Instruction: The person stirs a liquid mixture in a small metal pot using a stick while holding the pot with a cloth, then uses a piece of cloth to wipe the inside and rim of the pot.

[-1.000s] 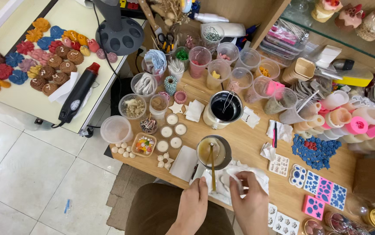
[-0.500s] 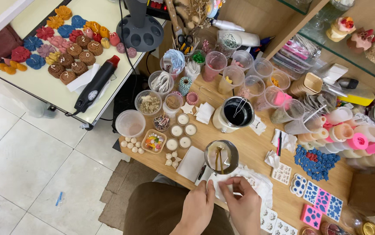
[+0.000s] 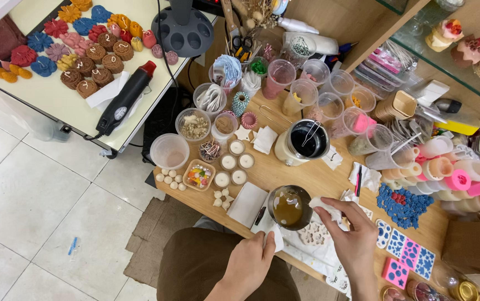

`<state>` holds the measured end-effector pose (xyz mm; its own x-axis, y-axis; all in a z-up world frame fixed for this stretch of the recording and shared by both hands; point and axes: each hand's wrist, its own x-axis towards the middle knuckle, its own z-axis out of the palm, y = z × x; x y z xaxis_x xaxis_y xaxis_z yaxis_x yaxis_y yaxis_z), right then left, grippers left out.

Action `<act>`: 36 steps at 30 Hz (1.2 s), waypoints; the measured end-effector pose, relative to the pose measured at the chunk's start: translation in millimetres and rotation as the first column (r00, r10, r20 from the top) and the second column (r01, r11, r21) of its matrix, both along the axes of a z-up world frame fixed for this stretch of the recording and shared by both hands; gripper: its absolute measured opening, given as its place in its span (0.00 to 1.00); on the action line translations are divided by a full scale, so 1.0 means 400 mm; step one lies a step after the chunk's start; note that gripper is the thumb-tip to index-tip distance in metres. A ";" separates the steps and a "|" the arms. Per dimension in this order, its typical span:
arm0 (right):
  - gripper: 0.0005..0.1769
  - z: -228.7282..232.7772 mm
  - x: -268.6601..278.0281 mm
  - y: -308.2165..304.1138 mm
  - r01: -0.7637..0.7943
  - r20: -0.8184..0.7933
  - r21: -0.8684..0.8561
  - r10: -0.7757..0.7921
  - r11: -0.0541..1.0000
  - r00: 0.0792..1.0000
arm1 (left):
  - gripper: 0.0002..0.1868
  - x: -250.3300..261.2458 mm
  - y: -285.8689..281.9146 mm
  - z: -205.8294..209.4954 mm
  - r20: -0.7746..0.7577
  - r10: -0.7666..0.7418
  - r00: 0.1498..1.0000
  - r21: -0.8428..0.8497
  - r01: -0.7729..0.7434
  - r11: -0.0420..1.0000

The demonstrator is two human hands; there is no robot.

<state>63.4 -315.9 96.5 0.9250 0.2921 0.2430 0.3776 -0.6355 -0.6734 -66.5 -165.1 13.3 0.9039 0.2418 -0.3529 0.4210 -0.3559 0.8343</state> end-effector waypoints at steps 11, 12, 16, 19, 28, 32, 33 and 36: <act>0.09 -0.038 0.044 -0.025 -0.283 0.019 -0.069 0.285 0.956 0.958 | 0.25 0.003 0.004 0.006 0.020 0.007 1.000 -0.014 -0.006 1.000; 0.08 -0.046 0.046 -0.027 -0.288 0.048 -0.082 0.292 0.954 0.955 | 0.25 0.003 -0.003 0.005 0.036 0.012 0.999 -0.001 -0.011 1.000; 0.07 -0.073 0.033 -0.047 -0.201 -0.067 -0.056 0.197 0.978 0.978 | 0.24 0.004 -0.019 -0.005 0.072 0.021 0.997 0.062 -0.026 0.998; 0.05 -0.096 0.016 -0.067 -0.107 -0.064 -0.066 0.103 0.992 0.993 | 0.25 0.005 -0.014 -0.016 0.041 0.022 0.999 0.064 -0.025 0.998; 0.09 -0.152 -0.049 -0.064 0.055 -0.263 0.025 -0.047 0.998 0.964 | 0.25 0.014 -0.007 -0.005 -0.018 -0.024 1.000 0.068 0.025 0.997; 0.07 -0.126 -0.056 -0.045 -0.043 -0.163 0.048 0.051 0.998 0.985 | 0.23 0.018 0.019 0.014 -0.025 -0.018 1.000 0.054 0.019 0.998; 0.07 -0.118 -0.057 -0.041 -0.080 -0.122 0.068 0.088 0.994 0.989 | 0.24 0.016 0.021 0.017 -0.006 -0.033 0.999 0.061 0.033 0.998; 0.05 -0.089 -0.037 -0.036 -0.258 0.109 0.052 0.251 0.965 0.962 | 0.24 0.015 0.027 0.024 0.010 -0.053 0.999 0.064 0.052 0.997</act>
